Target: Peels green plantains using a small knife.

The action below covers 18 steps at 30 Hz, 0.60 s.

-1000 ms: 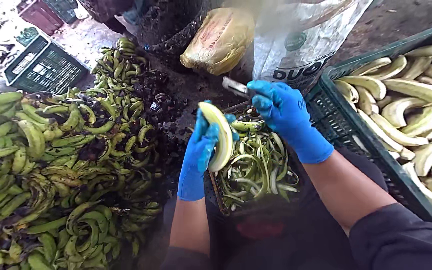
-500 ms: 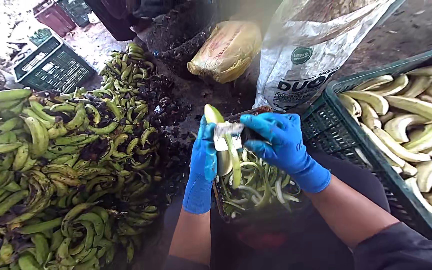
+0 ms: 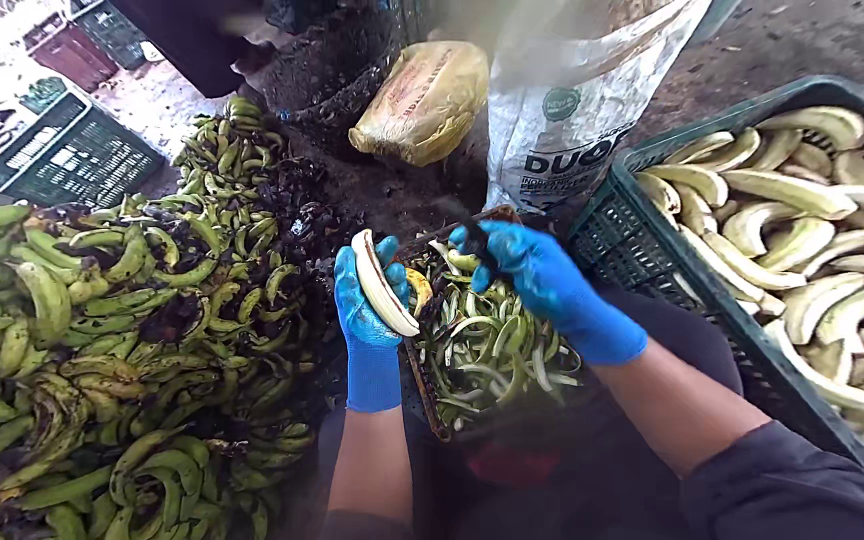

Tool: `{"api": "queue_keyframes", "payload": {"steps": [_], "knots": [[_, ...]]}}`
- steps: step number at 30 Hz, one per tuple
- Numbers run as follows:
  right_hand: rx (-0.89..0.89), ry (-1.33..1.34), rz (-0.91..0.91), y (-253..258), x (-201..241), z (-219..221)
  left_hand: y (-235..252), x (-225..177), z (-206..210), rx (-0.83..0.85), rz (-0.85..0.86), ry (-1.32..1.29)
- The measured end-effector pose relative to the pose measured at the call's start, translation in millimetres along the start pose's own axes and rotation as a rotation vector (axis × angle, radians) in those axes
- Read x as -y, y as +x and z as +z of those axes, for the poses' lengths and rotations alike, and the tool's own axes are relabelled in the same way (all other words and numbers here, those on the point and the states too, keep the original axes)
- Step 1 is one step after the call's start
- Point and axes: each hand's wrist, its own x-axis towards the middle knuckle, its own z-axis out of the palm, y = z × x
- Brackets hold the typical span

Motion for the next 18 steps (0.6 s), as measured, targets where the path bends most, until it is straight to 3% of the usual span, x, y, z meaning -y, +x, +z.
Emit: {"api": "queue_keyframes", "payload": {"steps": [3,6,9,12,15,18], "knots": [[0.163,0.198,0.134,-30.9,-2.5,42.6,-5.7,24.9,14.8,-0.018,-0.118,0.205],[0.014,0.215,0.188,-52.1,-2.1,38.2,2.9,49.5,32.3,0.079,-0.270,0.486],[-0.276,0.304,0.097,-72.3,13.5,-22.9,44.7,86.6,18.4,0.211,-0.272,0.672],[-0.603,0.217,-0.066,-116.1,26.8,-125.3,85.6,121.1,-3.9,0.446,-0.168,1.293],[-1.023,-0.013,-0.107,-180.1,32.5,-217.2,108.5,151.1,0.0,0.780,-0.327,1.894],[-1.315,-0.190,-0.005,-227.6,33.5,-262.4,119.9,178.3,8.9,0.911,-0.420,2.127]]}}
